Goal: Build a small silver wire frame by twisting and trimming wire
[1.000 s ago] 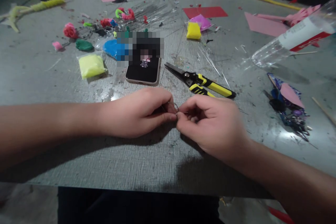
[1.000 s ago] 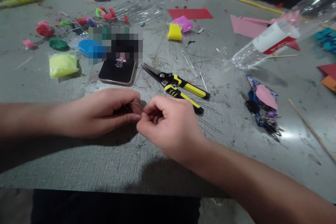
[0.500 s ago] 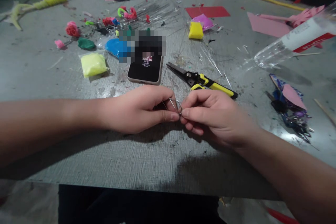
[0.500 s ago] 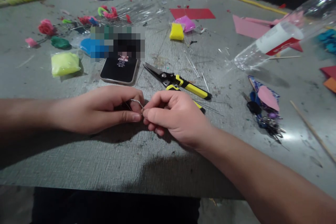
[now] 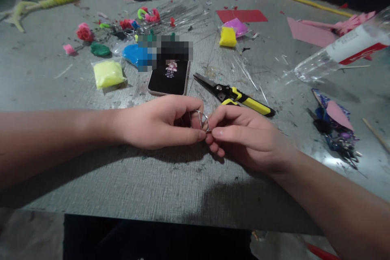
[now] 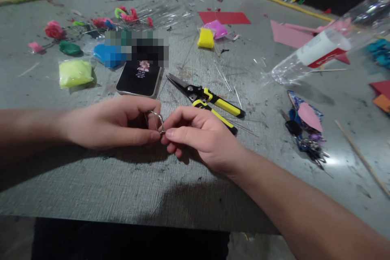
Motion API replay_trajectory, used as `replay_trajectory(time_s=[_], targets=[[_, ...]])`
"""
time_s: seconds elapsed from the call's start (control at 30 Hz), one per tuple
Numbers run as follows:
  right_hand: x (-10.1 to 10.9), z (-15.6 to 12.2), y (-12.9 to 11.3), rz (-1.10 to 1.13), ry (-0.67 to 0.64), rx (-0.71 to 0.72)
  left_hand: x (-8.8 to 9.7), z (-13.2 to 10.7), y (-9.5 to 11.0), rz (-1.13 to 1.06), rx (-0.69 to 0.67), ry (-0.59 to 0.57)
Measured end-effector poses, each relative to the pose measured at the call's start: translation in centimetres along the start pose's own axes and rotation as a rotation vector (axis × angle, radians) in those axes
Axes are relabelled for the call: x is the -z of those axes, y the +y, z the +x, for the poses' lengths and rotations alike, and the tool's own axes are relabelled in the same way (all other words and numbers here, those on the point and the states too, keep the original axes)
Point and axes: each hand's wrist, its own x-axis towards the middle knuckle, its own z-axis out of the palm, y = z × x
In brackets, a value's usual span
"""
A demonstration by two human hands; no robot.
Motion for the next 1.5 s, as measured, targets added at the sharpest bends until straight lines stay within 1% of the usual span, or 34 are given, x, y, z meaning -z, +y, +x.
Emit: replay_trajectory(time_s=[0.1,0.17,0.33,0.4,0.53,0.67,0.8,0.87,0.97,1.0,1.07,1.13,1.2,1.37,1.4,1.43,1.47,1.5], targets=[[-0.1,0.0,0.4,0.081,-0.039,-0.036,0.1,0.0,-0.1,0.005,-0.031,-0.032],[-0.1,0.0,0.5,0.092,-0.068,-0.027,0.1,-0.1,-0.3,-0.007,-0.04,-0.053],[-0.1,-0.1,0.4,-0.033,-0.125,0.055,0.2,-0.1,-0.7,-0.088,-0.1,-0.145],[0.1,-0.1,0.2,-0.091,-0.119,0.084,0.2,-0.2,-0.6,-0.144,-0.052,-0.157],[0.7,0.0,-0.1,-0.151,-0.126,0.134,0.1,-0.5,-0.2,-0.33,0.003,-0.181],[0.9,0.0,0.0,-0.178,-0.136,0.151,-0.1,-0.6,-0.1,-0.423,0.069,-0.093],[0.8,0.1,0.2,-0.164,-0.124,0.185,-0.3,-0.2,-0.4,-0.394,0.073,-0.015],[0.6,0.1,0.4,-0.181,-0.122,0.222,-0.3,-0.1,-0.5,-0.338,0.075,0.0],[0.3,0.0,0.6,-0.244,-0.104,0.282,-0.2,-0.1,-0.6,-0.301,0.075,-0.016],[0.2,0.0,0.7,-0.267,-0.076,0.295,-0.1,-0.1,-0.6,-0.306,0.068,-0.024],[0.0,-0.1,0.8,-0.287,0.026,0.306,0.0,-0.1,-0.6,-0.308,0.052,-0.021],[0.0,-0.1,0.7,-0.288,0.148,0.288,0.0,0.0,-0.7,-0.288,0.042,0.016],[0.0,0.0,0.6,-0.308,0.226,0.256,0.0,0.2,-0.8,-0.279,0.039,0.065],[-0.1,0.0,0.2,-0.395,0.282,0.215,-0.7,0.4,-0.8,-0.315,0.026,0.171],[-0.1,0.0,0.2,-0.404,0.288,0.214,-0.9,0.3,-0.8,-0.297,0.024,0.187],[-0.2,0.0,0.2,-0.411,0.293,0.218,-1.1,0.2,-0.8,-0.27,0.021,0.228],[-0.2,-0.1,0.2,-0.415,0.294,0.228,-1.2,0.1,-0.8,-0.219,0.028,0.264],[-0.3,-0.1,0.2,-0.414,0.291,0.241,-1.3,0.0,-0.8,-0.159,0.005,0.296]])
